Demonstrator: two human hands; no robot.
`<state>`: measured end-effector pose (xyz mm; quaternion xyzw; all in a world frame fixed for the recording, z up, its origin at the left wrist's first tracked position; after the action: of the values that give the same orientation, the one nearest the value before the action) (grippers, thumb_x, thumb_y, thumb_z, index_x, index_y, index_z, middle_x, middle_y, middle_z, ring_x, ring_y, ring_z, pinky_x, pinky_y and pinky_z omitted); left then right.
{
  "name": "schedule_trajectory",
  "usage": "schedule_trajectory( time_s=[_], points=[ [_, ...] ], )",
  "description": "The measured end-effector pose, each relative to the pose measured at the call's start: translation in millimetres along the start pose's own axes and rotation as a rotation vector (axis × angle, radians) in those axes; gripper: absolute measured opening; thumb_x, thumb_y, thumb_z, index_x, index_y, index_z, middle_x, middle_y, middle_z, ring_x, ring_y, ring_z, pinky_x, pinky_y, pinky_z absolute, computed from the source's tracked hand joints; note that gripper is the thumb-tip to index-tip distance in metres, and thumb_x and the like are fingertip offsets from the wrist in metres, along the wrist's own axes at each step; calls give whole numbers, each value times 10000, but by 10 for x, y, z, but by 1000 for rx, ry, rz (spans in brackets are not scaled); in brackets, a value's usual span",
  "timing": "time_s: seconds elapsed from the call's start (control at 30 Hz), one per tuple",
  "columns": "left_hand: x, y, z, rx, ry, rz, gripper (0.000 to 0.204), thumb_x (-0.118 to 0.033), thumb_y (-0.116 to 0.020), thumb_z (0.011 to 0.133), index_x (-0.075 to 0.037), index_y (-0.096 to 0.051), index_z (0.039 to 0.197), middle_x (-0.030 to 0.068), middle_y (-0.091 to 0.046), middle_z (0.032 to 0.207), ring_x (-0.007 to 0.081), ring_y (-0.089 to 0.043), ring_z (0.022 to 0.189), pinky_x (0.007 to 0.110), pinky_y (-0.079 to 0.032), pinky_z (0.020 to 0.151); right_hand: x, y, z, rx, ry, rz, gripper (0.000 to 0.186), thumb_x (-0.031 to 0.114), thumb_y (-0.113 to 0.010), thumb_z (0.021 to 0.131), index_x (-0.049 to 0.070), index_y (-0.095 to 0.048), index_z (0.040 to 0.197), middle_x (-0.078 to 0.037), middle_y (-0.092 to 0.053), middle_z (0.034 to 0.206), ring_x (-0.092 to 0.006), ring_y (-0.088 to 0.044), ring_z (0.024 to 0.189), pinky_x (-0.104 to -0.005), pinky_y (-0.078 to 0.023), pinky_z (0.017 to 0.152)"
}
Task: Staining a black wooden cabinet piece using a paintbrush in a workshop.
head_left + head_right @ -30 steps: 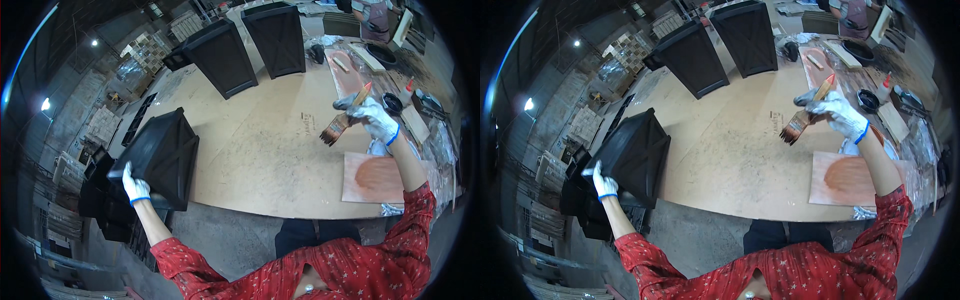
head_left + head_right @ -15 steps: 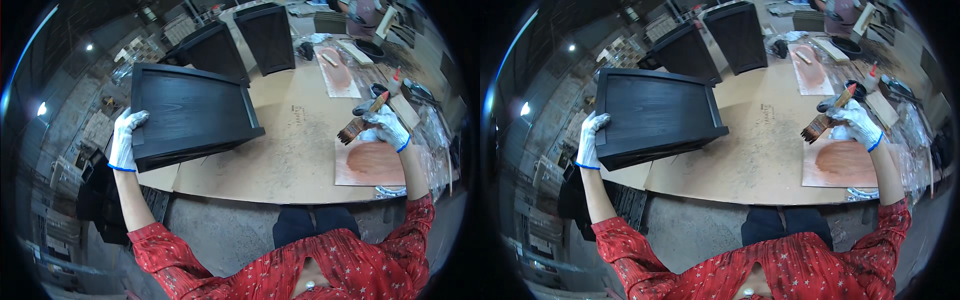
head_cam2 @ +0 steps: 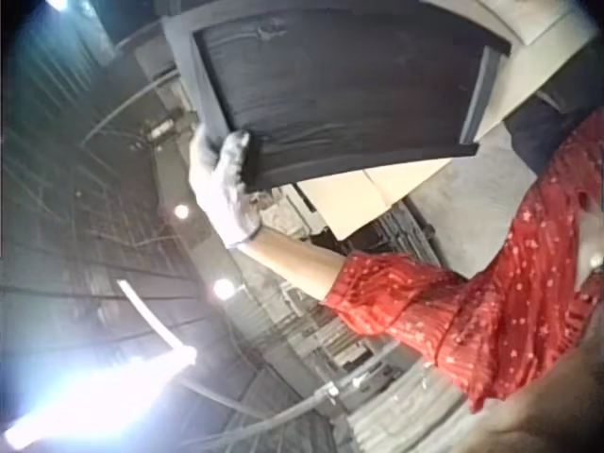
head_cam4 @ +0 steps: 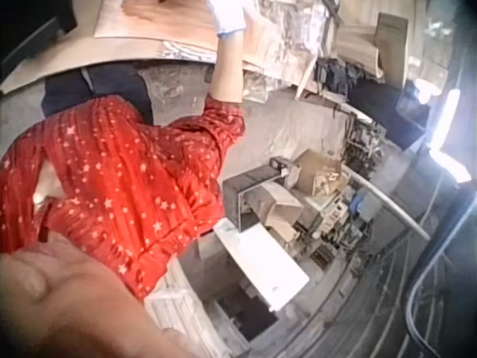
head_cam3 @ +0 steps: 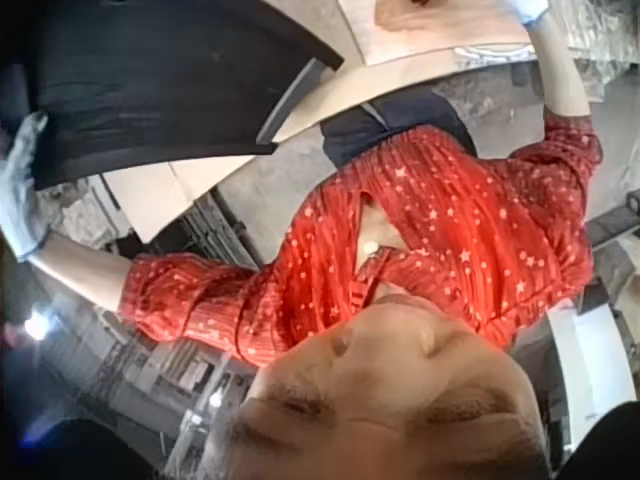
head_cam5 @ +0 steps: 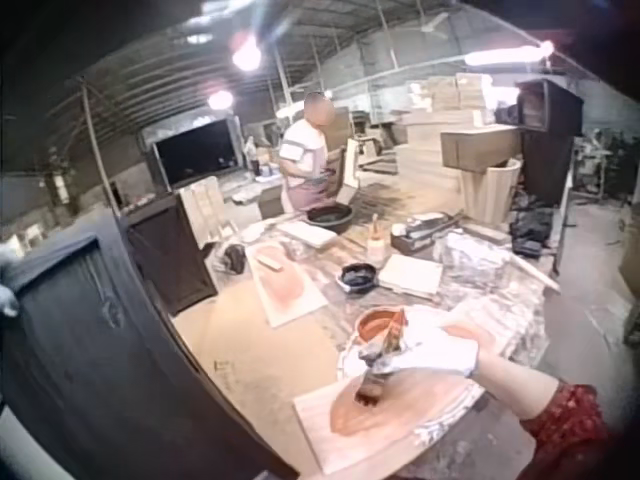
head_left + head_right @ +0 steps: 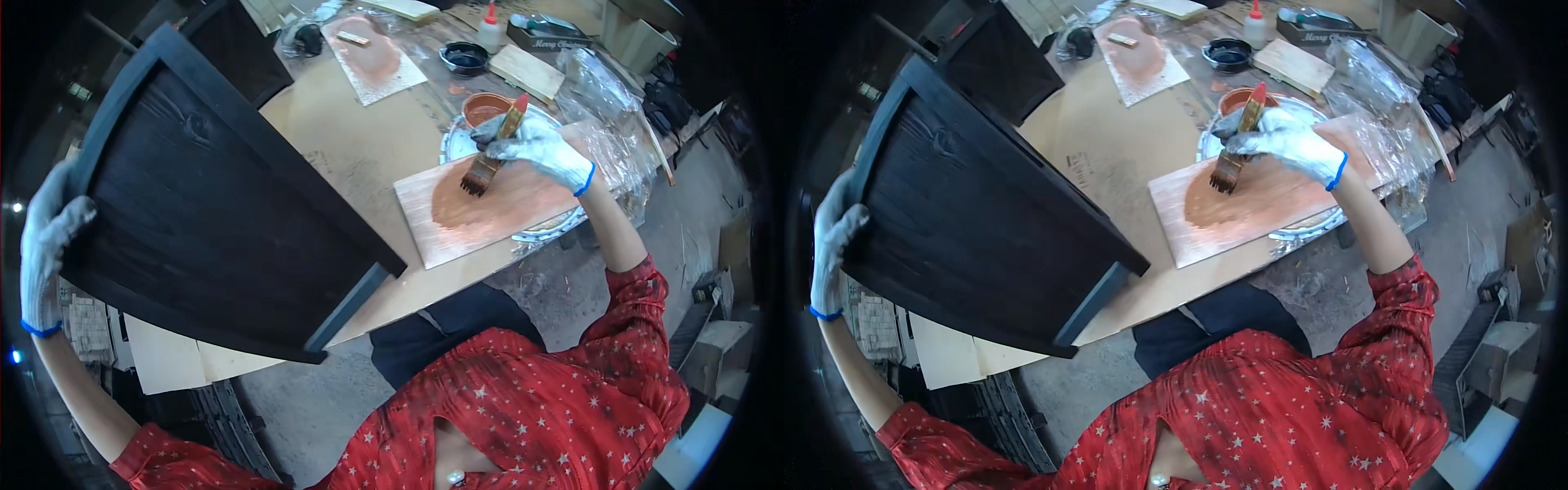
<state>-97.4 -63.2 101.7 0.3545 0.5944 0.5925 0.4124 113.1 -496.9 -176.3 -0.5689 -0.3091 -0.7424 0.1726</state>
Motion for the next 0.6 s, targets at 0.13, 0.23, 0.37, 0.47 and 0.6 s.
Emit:
schedule_trajectory(
  time_s=[0.13, 0.23, 0.37, 0.47, 0.6],
  points=[
    [-273, 22, 231, -192, -317, 61, 546, -327, -596, 856, -12, -458, 1279, 72, -595, 1031, 178, -552, 967, 274, -404, 878, -403, 54, -282, 99, -168, -511, 393, 376, -636, 810, 61, -629, 1044, -128, -650, 891, -221, -614, 782, -305, -470, 682],
    [-147, -90, 270, -195, -29, 230, 405, -272, -532, 900, -33, -488, 1224, 18, -489, 701, 124, -454, 628, 290, -399, 609, -616, 71, -413, 68, -248, -659, 465, 488, -606, 785, 114, -632, 1061, -124, -639, 932, -269, -609, 814, -339, -471, 696],
    [471, -34, 154, -463, -7, 458, 534, -467, -433, 912, -41, -469, 1231, 187, -614, 882, 306, -603, 816, 391, -447, 739, -329, -28, -413, 54, -210, -787, 416, 467, -609, 791, 120, -642, 1018, -113, -642, 891, -262, -616, 799, -357, -472, 672],
    [94, -80, 81, -471, 77, 502, 569, -517, -406, 903, -83, -446, 1268, 243, -594, 1070, 397, -566, 1002, 448, -428, 847, -472, -33, -266, -127, -35, -554, 404, 458, -652, 766, 73, -655, 889, -110, -634, 737, -254, -596, 638, -339, -458, 581],
    [226, -233, 293, -323, 253, 608, 580, -532, -358, 911, -93, -416, 1285, 243, -542, 1159, 438, -547, 982, 467, -431, 826, -735, -365, -144, -333, -187, -281, 468, 503, -685, 731, 42, -614, 699, -93, -601, 638, -239, -559, 563, -343, -441, 547]
  ],
)
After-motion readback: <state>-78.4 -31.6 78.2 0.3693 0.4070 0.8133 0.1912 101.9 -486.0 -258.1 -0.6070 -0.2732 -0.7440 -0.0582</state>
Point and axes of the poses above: each hand's wrist, its own z-axis towards the middle knuckle, its own y-axis out of the back of the hand, x = y × z, the point moved 8 cm from there along z, towards the middle knuckle
